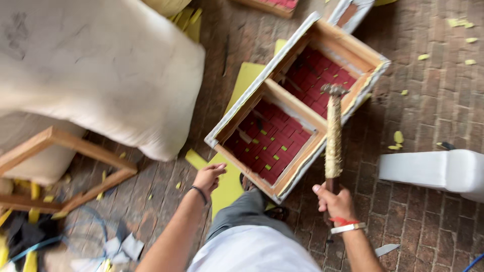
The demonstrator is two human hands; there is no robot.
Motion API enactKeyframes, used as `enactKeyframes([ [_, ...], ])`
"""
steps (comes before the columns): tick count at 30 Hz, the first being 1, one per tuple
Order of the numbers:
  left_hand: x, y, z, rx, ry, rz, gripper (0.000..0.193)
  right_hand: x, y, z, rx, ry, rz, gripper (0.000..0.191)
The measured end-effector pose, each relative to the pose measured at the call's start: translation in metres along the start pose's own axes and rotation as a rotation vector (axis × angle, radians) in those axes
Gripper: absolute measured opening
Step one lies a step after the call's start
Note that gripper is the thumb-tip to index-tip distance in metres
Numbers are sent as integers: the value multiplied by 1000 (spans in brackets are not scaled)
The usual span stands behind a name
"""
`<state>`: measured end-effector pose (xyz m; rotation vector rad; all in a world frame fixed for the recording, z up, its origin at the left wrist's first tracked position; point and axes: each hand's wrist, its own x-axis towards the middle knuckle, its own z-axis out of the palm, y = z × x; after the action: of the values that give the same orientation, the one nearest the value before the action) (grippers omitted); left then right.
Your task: The person hammers staples into the edges of a wooden sofa frame using a hammer, then flips the frame upright and places a white upholstered seat cushion onto it. The person briefly rubs their hands together afterward.
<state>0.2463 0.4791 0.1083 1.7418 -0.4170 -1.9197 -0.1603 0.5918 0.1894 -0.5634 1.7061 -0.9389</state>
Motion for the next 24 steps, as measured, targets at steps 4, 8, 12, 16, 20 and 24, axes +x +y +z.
enactKeyframes([
  [4,-8,-22,27,-67,-54,19,14,17,-31,-5,-20,-103,96,21],
  [8,-11,-37,58,-120,-64,54,8,39,-46,-23,-152,-159,40,21],
  [12,-11,-57,74,-176,65,54,8,66,-45,-37,-323,-276,-151,20],
  [16,8,-94,88,-289,182,65,14,119,-30,-30,-280,-409,-30,19],
  [20,61,-150,113,-381,388,121,18,186,-2,-31,-480,-463,71,20],
  [24,151,-182,134,-319,532,311,18,243,35,-35,-643,-508,-167,23],
])
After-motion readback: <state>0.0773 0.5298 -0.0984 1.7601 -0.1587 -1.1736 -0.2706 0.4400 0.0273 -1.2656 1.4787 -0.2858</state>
